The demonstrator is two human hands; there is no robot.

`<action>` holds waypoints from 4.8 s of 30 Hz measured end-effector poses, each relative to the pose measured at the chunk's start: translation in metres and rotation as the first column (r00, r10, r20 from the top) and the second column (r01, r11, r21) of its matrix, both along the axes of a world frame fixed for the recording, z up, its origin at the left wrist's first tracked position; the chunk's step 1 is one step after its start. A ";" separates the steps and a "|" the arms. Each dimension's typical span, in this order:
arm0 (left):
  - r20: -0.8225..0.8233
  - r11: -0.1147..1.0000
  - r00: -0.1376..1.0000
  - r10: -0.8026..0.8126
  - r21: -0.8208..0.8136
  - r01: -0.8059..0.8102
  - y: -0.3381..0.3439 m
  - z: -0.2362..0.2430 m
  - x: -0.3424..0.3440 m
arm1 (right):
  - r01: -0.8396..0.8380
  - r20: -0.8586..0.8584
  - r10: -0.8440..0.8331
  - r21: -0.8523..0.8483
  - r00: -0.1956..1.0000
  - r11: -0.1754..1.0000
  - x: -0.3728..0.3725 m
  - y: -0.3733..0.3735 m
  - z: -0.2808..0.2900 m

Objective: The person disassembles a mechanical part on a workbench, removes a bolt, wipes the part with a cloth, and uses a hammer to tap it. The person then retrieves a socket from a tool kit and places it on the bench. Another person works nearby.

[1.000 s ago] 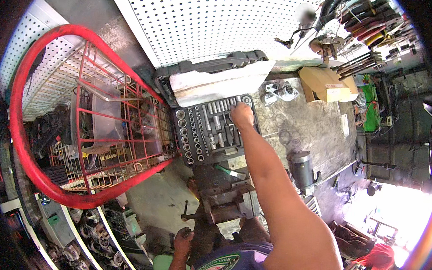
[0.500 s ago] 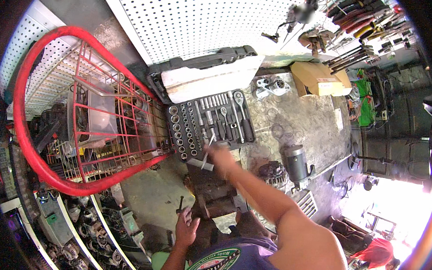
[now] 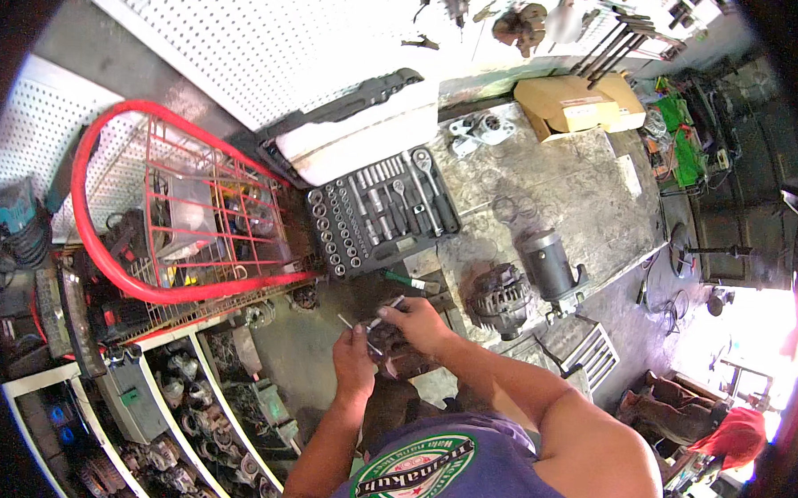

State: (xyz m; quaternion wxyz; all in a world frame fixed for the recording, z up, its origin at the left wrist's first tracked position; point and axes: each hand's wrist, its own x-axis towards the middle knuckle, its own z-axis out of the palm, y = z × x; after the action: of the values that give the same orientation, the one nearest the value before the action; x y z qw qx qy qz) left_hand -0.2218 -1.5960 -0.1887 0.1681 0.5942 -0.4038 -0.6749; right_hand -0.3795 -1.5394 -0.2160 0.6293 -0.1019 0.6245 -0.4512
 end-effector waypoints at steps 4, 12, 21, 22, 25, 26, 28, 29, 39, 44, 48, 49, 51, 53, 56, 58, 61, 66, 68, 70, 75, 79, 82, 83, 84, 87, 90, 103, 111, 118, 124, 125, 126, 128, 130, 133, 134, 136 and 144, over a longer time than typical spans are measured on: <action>-0.092 0.996 0.993 0.071 -0.052 -0.076 0.029 0.015 -0.002 | 0.237 -0.216 -0.184 0.255 0.959 0.937 -0.034 0.027 -0.007; 0.403 0.956 0.909 0.104 -0.293 0.021 0.027 -0.008 0.160 | 0.481 -0.407 -0.492 -0.138 0.769 0.866 -0.254 0.054 -0.003; 0.396 0.955 0.907 -0.140 -0.187 0.229 0.062 -0.029 0.148 | -0.007 -0.533 0.121 0.211 0.837 0.977 -0.161 -0.043 -0.070; 0.375 0.949 0.907 -0.192 -0.164 0.269 0.067 -0.027 0.147 | 0.032 -0.460 0.065 0.199 0.885 0.979 -0.156 -0.049 -0.083; 0.340 0.969 0.919 -0.201 -0.071 0.238 0.076 -0.023 0.160 | -0.017 -0.720 0.232 0.293 0.654 0.956 -0.156 -0.059 -0.119; 0.357 0.976 0.914 -0.193 -0.023 0.215 0.078 -0.021 0.169 | 0.022 -0.760 0.240 0.316 0.604 0.948 -0.159 -0.062 -0.128; 0.433 0.977 0.878 -0.205 0.030 0.213 0.078 -0.022 0.191 | 0.104 -0.757 0.270 0.405 0.595 0.908 -0.169 -0.066 -0.141; 0.419 0.987 0.894 -0.157 0.051 0.150 0.076 -0.024 0.201 | 0.100 -0.753 0.264 0.400 0.603 0.911 -0.175 -0.068 -0.144; 0.486 0.995 0.873 -0.027 0.099 -0.024 0.078 -0.063 0.258 | -0.021 -0.826 0.317 0.348 0.467 0.937 -0.205 -0.133 -0.140; 0.442 0.961 0.896 -0.038 0.262 -0.089 0.085 -0.062 0.247 | -0.111 -0.845 0.413 0.400 0.340 0.910 -0.203 -0.156 -0.137; 0.437 0.970 0.893 -0.107 0.242 -0.002 0.093 -0.068 0.249 | -0.123 -0.823 0.462 0.447 0.331 0.886 -0.199 -0.163 -0.143; 0.488 0.973 0.857 -0.165 0.224 0.060 0.096 -0.071 0.254 | -0.124 -0.812 0.476 0.463 0.337 0.877 -0.198 -0.162 -0.145; 0.527 0.986 0.834 -0.161 0.130 0.108 0.105 -0.080 0.269 | -0.132 -0.819 0.476 0.459 0.321 0.879 -0.196 -0.161 -0.152; 0.547 0.981 0.817 -0.184 0.044 0.191 0.114 -0.091 0.284 | -0.119 -0.831 0.461 0.447 0.312 0.887 -0.197 -0.159 -0.159; 0.532 0.956 0.817 -0.223 -0.044 0.290 0.122 -0.104 0.299 | -0.067 -0.848 0.412 0.415 0.332 0.907 -0.204 -0.159 -0.167; 0.607 0.941 0.750 -0.261 -0.012 0.337 0.124 -0.105 0.298 | 0.015 -0.831 0.387 0.429 0.399 0.903 -0.209 -0.161 -0.168; 0.666 0.963 0.716 -0.209 0.012 0.270 0.119 -0.095 0.285 | -0.028 -0.797 0.458 0.488 0.393 0.873 -0.213 -0.165 -0.163; 0.571 0.982 0.801 -0.178 0.148 0.113 0.105 -0.077 0.260 | -0.017 -0.759 0.508 0.550 0.408 0.835 -0.210 -0.175 -0.150; 0.550 0.981 0.818 -0.169 0.172 0.087 0.102 -0.077 0.256 | 0.025 -0.737 0.495 0.568 0.460 0.823 -0.208 -0.181 -0.146; 0.564 0.976 0.810 -0.159 0.216 0.042 0.103 -0.081 0.256 | 0.039 -0.731 0.498 0.580 0.467 0.814 -0.207 -0.186 -0.145; 0.514 0.981 0.845 -0.148 0.187 0.058 0.114 -0.100 0.271 | 0.120 -0.713 0.468 0.605 0.523 0.787 -0.209 -0.195 -0.145; 0.648 0.949 0.702 -0.297 0.121 0.290 0.132 -0.117 0.292 | 0.064 -0.686 0.488 0.612 0.540 0.788 -0.216 -0.199 -0.147; 0.742 0.902 0.586 -0.327 0.061 0.427 0.143 -0.123 0.300 | -0.015 -0.679 0.554 0.626 0.482 0.780 -0.217 -0.195 -0.150; 0.665 0.937 0.697 -0.270 0.016 0.349 0.145 -0.122 0.300 | -0.019 -0.709 0.523 0.585 0.473 0.811 -0.217 -0.193 -0.151; 0.592 0.958 0.762 -0.262 0.062 0.282 0.145 -0.119 0.300 | -0.005 -0.749 0.478 0.535 0.458 0.845 -0.214 -0.189 -0.151; 0.487 0.984 0.861 -0.148 0.159 0.079 0.138 -0.106 0.291 | 0.056 -0.861 0.312 0.363 0.400 0.930 -0.207 -0.178 -0.142; 0.352 0.975 0.935 -0.044 0.218 -0.036 0.123 -0.099 0.282 | 0.133 -0.969 0.107 0.139 0.223 0.981 -0.209 -0.180 -0.111; 0.419 0.971 0.886 -0.196 0.207 0.117 0.120 -0.092 0.258 | -0.333 -0.908 0.070 0.222 -0.413 0.916 -0.249 -0.250 0.018; 0.497 0.962 0.832 -0.247 0.022 0.273 0.142 -0.085 0.255 | -0.310 -0.843 0.234 0.416 -0.485 0.855 -0.230 -0.237 -0.014; 0.356 0.981 0.930 -0.090 0.194 0.020 0.125 -0.106 0.254 | -0.303 -0.752 0.446 0.623 -0.486 0.721 -0.192 -0.209 0.006; 0.307 0.987 0.938 -0.159 0.050 0.151 0.049 -0.059 0.182 | -0.625 -0.722 0.674 0.602 -0.158 0.498 -0.102 -0.099 0.003; 0.236 0.981 0.955 -0.177 -0.036 0.191 0.033 -0.050 0.163 | -0.682 -0.775 0.632 0.465 -0.005 0.564 -0.081 -0.086 0.004; 0.203 0.964 0.954 -0.220 -0.107 0.245 0.016 -0.041 0.144 | -0.733 -0.834 0.542 0.304 0.104 0.609 -0.058 -0.072 0.009; 0.329 0.824 0.858 -0.395 -0.287 0.489 -0.022 -0.027 0.100 | -0.689 -0.711 0.496 0.021 0.499 0.724 -0.023 -0.068 0.016; 0.197 0.867 0.923 -0.332 -0.322 0.380 -0.053 -0.011 0.058 | -0.428 -0.163 0.406 -0.136 0.899 0.893 -0.003 -0.079 0.022; 0.208 0.750 0.958 -0.200 -0.597 0.286 -0.105 0.007 0.004 | -0.233 -0.425 0.164 -0.117 0.890 0.965 -0.005 -0.111 0.024; 0.271 0.699 0.946 -0.179 -0.641 0.317 -0.123 0.012 -0.008 | -0.189 -0.399 0.095 -0.203 0.912 0.961 -0.012 -0.125 0.022; 0.423 0.636 0.891 -0.166 -0.645 0.424 -0.157 0.018 -0.029 | 0.035 -0.097 -0.063 -0.274 0.993 0.961 -0.023 -0.159 0.014; 0.244 0.646 0.959 0.144 -0.757 0.095 -0.283 0.002 -0.089 | 0.571 0.312 -0.483 -0.344 0.818 0.746 -0.062 -0.320 -0.018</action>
State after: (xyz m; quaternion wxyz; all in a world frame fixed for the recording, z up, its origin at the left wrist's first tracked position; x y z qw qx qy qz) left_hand -0.3107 -1.8790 -0.1868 0.3520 0.5634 -0.6614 -0.3482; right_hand -0.4419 -1.8590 -0.2340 0.4979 -0.0077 0.4473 -0.7429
